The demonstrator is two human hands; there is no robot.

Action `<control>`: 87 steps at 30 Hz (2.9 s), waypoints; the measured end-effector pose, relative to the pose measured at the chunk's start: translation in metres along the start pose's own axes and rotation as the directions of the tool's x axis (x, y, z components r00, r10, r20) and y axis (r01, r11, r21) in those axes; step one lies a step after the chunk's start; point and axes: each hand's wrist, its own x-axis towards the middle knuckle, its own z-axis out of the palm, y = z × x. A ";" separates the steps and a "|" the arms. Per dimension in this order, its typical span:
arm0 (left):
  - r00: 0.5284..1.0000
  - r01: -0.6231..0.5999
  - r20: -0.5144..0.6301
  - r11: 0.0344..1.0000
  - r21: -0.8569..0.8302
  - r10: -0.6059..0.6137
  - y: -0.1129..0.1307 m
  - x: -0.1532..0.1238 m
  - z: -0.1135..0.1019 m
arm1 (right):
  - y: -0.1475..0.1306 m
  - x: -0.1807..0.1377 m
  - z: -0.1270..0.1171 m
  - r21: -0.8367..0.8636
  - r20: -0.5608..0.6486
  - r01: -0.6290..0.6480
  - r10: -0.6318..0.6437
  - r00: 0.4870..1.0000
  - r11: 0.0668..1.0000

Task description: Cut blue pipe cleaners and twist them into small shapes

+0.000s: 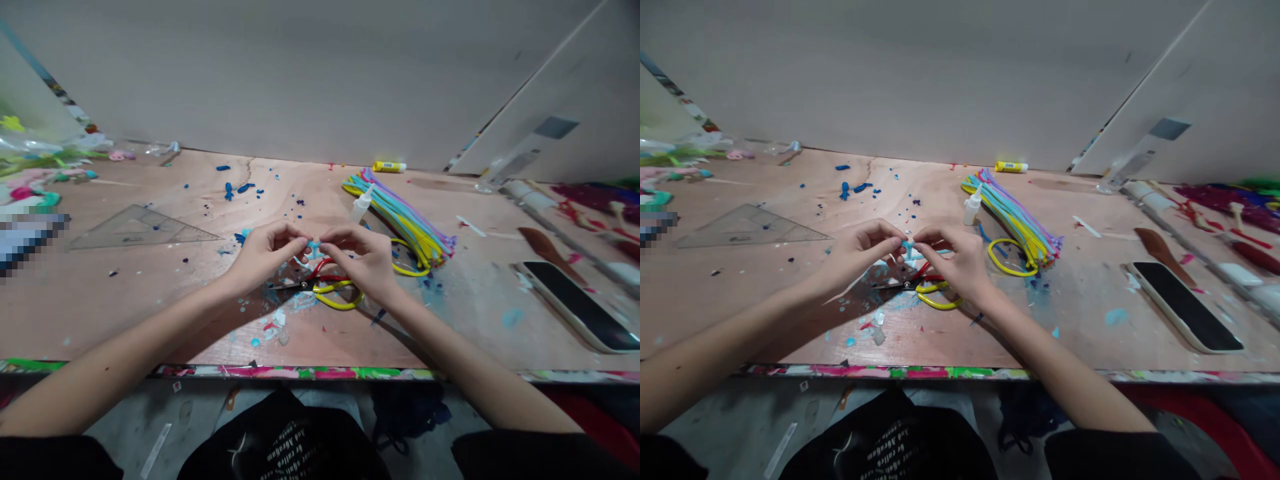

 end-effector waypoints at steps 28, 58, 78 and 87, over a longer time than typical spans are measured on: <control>0.861 -0.192 -0.478 0.981 0.016 0.177 0.000 0.024 -0.033 | 0.009 0.019 -0.045 -0.438 0.460 0.048 0.178 0.870 0.898; 0.961 -0.127 -0.232 0.985 0.117 0.152 -0.009 0.016 -0.022 | 0.012 0.017 -0.028 -0.206 0.348 -0.131 0.198 0.916 0.970; 0.987 -0.080 -0.126 0.982 0.169 0.102 -0.002 0.017 -0.024 | 0.007 0.014 -0.025 0.036 0.451 -0.350 0.298 0.842 0.936; 0.982 -0.077 -0.161 0.988 0.132 0.098 0.003 0.019 -0.025 | 0.009 0.014 -0.026 0.045 0.404 -0.289 0.247 0.881 0.956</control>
